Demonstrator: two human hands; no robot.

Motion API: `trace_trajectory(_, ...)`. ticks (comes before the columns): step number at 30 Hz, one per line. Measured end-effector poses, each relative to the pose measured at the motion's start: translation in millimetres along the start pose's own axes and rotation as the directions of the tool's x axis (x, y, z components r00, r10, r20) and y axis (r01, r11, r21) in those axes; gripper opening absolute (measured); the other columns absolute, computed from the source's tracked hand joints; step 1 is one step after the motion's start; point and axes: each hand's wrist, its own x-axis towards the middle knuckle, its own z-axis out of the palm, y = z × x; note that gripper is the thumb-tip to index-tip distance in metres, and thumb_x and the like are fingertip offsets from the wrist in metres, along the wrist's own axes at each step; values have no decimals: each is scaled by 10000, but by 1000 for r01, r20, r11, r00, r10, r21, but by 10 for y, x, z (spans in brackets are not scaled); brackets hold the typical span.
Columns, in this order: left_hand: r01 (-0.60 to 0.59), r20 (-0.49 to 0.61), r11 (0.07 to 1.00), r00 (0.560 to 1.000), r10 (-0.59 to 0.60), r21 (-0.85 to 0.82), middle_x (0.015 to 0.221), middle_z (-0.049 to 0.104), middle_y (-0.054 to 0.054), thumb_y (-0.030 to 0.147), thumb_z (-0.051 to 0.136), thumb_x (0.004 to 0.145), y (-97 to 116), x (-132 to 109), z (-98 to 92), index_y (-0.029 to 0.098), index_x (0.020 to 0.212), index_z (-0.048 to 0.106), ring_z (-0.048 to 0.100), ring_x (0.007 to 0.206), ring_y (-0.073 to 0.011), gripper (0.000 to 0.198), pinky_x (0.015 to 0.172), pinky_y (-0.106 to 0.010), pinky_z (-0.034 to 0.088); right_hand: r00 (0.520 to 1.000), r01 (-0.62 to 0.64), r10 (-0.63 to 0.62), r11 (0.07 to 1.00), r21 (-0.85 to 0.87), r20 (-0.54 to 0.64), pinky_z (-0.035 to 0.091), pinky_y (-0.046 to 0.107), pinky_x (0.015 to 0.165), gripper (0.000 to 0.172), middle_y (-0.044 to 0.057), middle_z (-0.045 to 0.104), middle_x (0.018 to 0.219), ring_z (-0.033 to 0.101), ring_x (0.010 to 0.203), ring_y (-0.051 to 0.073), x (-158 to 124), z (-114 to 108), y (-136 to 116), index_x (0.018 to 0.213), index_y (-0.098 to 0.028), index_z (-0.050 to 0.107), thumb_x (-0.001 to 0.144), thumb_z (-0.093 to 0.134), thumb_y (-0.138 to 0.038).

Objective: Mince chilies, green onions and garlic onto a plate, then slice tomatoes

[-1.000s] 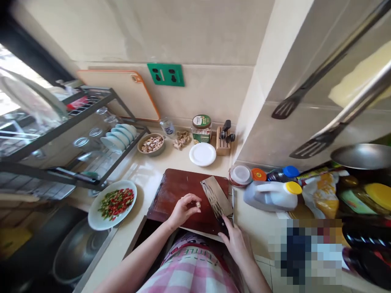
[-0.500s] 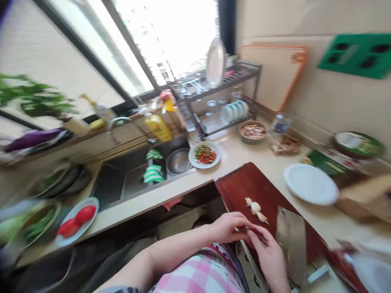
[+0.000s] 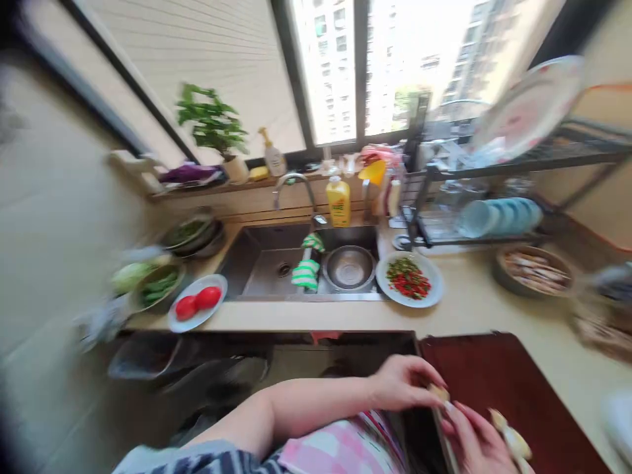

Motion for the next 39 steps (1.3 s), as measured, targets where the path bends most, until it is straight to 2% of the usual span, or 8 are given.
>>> trace_trajectory(4, -18, -108, 990, 994, 3, -142, 825, 655, -52, 369, 779, 564, 267, -108, -389, 142, 837, 627, 607, 777, -156, 386, 776, -295, 471, 998, -65, 67, 949, 310, 4, 562, 335, 601, 406, 57, 681, 813, 636, 612, 185, -112, 578, -461, 911, -192, 600, 666, 648, -513)
trace_trajectory(7, 30, -32, 989, 999, -35, -146, 834, 640, -32, 300, 759, 611, 333, -14, -567, 151, 846, 591, 595, 772, -136, 325, 760, -267, 461, 998, -39, 52, 920, 390, -22, 552, 314, 611, 426, 46, 662, 803, 627, 639, 163, -122, 821, -579, 962, -177, 579, 694, 644, -502)
trace_trajectory(11, 103, 111, 991, 989, -93, -91, 824, 626, -24, 320, 728, 651, 316, 41, -521, 152, 844, 563, 582, 759, -131, 305, 734, -261, 462, 996, 36, -3, 933, 359, -93, 544, 308, 674, 392, 65, 658, 879, 627, 764, 179, -229, 864, -494, 950, -175, 560, 711, 644, -474)
trace_trajectory(16, 165, 162, 983, 975, -151, -75, 790, 624, -15, 350, 718, 658, 236, 42, -251, 150, 796, 551, 579, 729, -121, 295, 723, -255, 466, 982, 129, -117, 989, 71, -150, 521, 285, 678, 283, 69, 658, 910, 618, 759, 172, -346, 577, -408, 940, -175, 578, 827, 499, -422)
trace_trajectory(23, 226, 211, 970, 956, -203, -94, 771, 636, -14, 327, 728, 653, 78, 124, 218, 140, 779, 566, 582, 686, -109, 277, 665, -236, 473, 941, 225, -286, 926, -303, -178, 467, 256, 669, 166, 36, 661, 804, 608, 725, 168, -338, 4, -302, 830, -200, 585, 836, 447, -293)
trace_trajectory(28, 361, 289, 920, 907, -308, -152, 864, 657, -50, 275, 735, 662, -104, 260, 441, 140, 940, 577, 617, 747, -131, 348, 702, -252, 486, 978, 147, -159, 985, -89, -139, 468, 253, 578, 198, 27, 644, 726, 588, 611, 152, -265, -351, -97, 816, -196, 586, 830, 462, -351)
trace_trajectory(33, 484, 361, 848, 846, -392, -214, 848, 645, -34, 207, 768, 626, -356, 288, 453, 142, 947, 576, 620, 754, -121, 380, 703, -227, 480, 997, 2, -21, 963, 268, 70, 476, 242, 543, 238, 3, 604, 694, 561, 599, 130, -271, -528, 127, 806, -192, 576, 796, 529, -425)
trace_trajectory(39, 609, 506, 793, 696, -510, -38, 750, 616, -13, 240, 758, 637, -562, 351, 386, 152, 952, 553, 592, 649, -96, 386, 633, -208, 454, 995, -101, 96, 863, 495, 36, 429, 209, 497, 306, -26, 592, 655, 526, 511, 85, -237, -604, 385, 811, -189, 552, 745, 594, -484)
